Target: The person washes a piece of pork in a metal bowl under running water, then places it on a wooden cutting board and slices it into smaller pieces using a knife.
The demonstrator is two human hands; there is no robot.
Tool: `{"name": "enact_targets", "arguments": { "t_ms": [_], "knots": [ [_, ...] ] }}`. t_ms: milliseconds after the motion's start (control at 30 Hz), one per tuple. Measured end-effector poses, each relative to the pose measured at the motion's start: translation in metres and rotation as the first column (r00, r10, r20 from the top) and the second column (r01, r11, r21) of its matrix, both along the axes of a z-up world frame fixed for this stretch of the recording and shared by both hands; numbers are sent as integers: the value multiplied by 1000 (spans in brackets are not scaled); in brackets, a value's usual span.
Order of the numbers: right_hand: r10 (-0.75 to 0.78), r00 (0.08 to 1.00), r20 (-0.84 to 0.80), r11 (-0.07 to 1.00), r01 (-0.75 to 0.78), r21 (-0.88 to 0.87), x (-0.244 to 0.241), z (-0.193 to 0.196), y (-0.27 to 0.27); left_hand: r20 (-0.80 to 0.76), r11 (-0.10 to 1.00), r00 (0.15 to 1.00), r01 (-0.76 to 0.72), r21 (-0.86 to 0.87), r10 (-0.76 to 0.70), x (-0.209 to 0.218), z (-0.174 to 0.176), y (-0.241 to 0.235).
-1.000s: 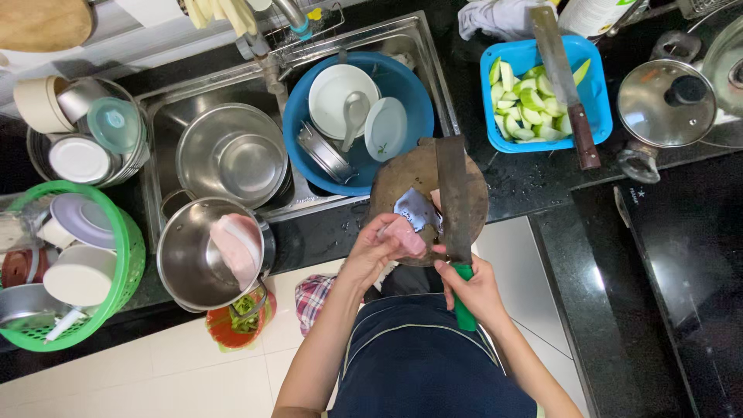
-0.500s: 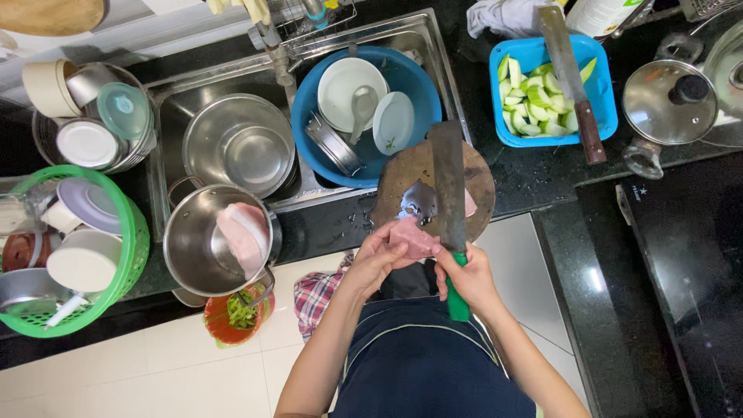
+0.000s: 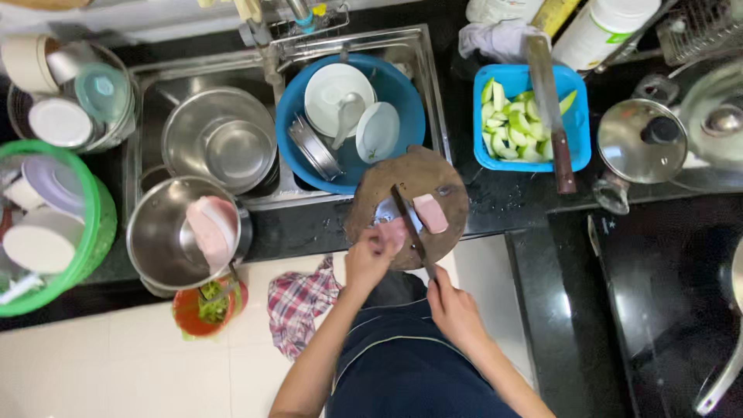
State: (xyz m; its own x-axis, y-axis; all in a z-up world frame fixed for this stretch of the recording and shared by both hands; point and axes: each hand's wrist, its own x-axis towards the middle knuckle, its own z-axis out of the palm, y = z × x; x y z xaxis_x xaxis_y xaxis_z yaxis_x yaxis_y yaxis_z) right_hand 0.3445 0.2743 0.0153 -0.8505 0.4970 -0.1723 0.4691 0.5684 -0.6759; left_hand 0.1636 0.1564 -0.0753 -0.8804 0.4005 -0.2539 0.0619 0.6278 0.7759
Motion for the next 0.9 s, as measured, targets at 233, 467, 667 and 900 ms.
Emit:
{"name": "enact_targets", "arguments": {
  "t_ms": [233,467,667,900],
  "knots": [
    [282,959,8,959,-282,2,13,-2,35,-109,995,990,-92,-45,87,16,43,11],
    [390,889,238,906,-417,72,26,-4,41,-110,981,976,-192,-17,189,23,18,13],
    [363,885,293,917,-394,54,-14,-43,25,-113,992,988,-115,-58,108,20,9,12],
    [324,896,303,936,-349,31,-43,-67,14,-36,987,986,-163,-2,163,16,5,7]
  ]
}}
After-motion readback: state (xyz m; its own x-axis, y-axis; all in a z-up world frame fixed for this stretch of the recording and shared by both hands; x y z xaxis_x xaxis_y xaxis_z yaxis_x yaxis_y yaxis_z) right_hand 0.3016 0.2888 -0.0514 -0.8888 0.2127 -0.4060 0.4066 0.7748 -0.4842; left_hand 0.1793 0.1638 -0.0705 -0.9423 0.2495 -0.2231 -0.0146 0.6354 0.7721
